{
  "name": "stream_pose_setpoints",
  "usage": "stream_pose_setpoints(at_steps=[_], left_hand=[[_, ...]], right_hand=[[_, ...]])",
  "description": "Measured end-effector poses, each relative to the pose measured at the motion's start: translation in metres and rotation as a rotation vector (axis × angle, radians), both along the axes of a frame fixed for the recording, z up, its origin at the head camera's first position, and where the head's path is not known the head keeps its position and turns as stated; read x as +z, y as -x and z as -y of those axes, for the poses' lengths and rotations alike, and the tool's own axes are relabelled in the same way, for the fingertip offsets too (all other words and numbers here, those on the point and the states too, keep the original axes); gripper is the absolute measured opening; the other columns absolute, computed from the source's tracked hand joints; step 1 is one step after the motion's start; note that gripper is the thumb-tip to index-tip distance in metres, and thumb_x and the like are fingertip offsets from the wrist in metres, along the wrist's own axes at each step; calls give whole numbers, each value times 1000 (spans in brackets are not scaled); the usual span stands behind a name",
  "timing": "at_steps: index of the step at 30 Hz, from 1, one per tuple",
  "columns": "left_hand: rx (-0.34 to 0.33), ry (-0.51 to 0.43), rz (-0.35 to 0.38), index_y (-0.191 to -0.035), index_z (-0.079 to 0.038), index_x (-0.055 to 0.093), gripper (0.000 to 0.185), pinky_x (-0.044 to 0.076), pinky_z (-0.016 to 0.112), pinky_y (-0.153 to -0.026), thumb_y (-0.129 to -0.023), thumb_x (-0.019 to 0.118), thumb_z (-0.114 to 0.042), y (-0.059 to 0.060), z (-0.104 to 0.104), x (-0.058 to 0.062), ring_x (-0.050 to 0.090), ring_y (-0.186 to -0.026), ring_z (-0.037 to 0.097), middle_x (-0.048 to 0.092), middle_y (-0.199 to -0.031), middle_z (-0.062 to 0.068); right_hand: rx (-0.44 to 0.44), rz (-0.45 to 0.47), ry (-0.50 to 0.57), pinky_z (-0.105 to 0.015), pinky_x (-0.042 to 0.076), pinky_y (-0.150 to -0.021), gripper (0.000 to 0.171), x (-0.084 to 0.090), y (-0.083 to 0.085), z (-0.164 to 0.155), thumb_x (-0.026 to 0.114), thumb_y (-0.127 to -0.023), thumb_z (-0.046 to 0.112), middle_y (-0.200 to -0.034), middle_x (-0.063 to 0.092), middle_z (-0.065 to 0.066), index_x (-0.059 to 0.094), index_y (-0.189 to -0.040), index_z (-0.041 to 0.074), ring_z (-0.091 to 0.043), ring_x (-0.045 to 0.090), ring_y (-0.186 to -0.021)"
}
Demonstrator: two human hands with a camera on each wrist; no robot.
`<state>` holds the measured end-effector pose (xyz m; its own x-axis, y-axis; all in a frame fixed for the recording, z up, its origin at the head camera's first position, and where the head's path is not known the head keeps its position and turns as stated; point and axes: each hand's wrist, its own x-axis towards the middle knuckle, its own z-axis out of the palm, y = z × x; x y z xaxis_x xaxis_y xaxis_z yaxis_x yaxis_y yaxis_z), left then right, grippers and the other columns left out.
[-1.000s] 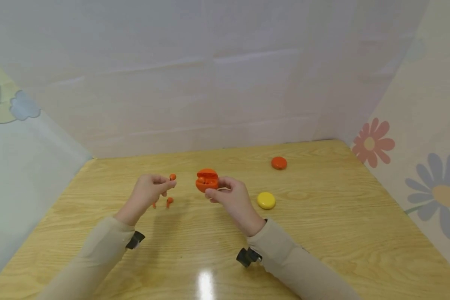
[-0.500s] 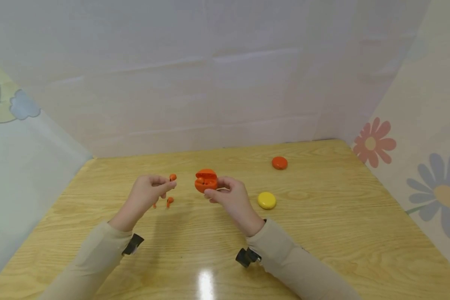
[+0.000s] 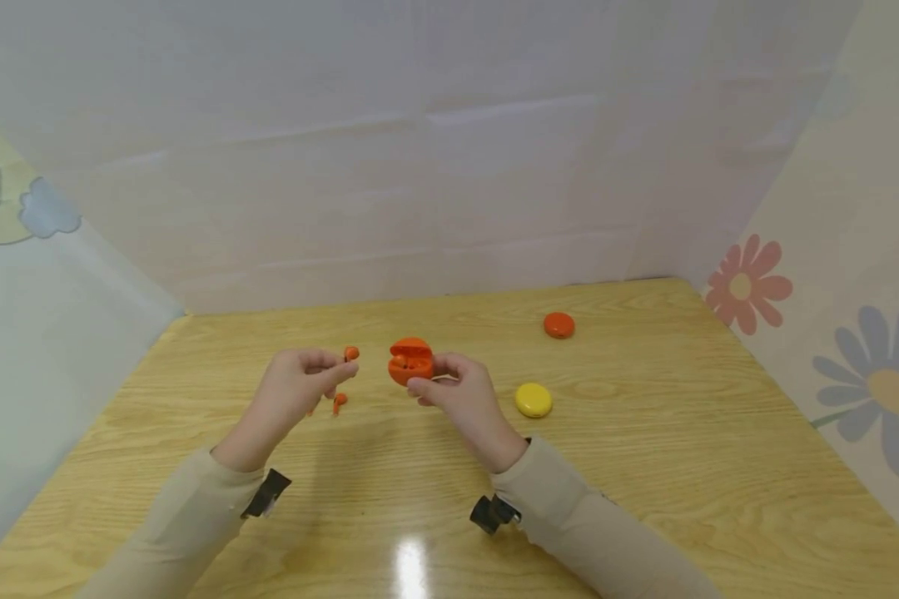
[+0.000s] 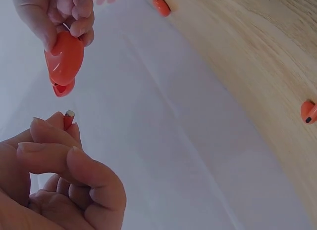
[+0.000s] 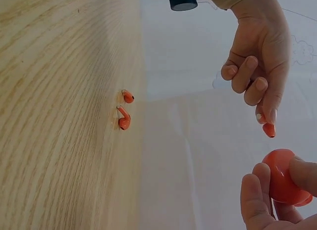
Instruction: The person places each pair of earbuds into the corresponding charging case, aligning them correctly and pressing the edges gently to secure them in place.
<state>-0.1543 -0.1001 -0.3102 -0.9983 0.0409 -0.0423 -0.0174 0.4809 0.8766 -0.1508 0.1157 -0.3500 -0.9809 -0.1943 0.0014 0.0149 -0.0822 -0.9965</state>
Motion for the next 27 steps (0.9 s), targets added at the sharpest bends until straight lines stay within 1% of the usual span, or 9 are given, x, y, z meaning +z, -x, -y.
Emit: stream_pose_setpoints(at_steps=[6, 13, 22, 27], left_hand=[[-8, -5, -16, -91, -1, 72, 18, 39, 25, -48, -91, 71, -19, -4, -4, 2, 50, -60, 17, 58, -68, 4], [-25, -1, -38, -92, 0, 73, 17, 42, 28, -58, -90, 71, -17, -7, -13, 4, 55, -65, 18, 63, -73, 4], [-18, -6, -55, -90, 0, 72, 16, 41, 29, -56, -90, 72, -16, -12, -20, 4, 55, -63, 18, 61, -69, 4], [-16, -7, -57, -93, -1, 72, 17, 43, 29, -57, -90, 71, -18, -14, -23, 4, 56, -65, 17, 65, -75, 4]], right_hand=[[-2, -2, -12, -33, 55, -82, 30, 1, -1, 0, 65, -92, 0, -107, 61, -17, 57, -118, -12, -20, 68, -87], [15, -5, -13, -34, 54, -84, 29, 0, -1, -1, 65, -92, 2, -108, 60, -17, 58, -117, -10, -20, 67, -89], [21, -12, -9, -34, 54, -84, 29, 0, -3, 0, 65, -93, 3, -109, 60, -16, 58, -118, -9, -21, 66, -90], [21, -16, -10, -34, 54, -85, 30, 0, -3, 0, 65, -93, 4, -109, 61, -17, 58, -118, -10, -21, 67, -90]])
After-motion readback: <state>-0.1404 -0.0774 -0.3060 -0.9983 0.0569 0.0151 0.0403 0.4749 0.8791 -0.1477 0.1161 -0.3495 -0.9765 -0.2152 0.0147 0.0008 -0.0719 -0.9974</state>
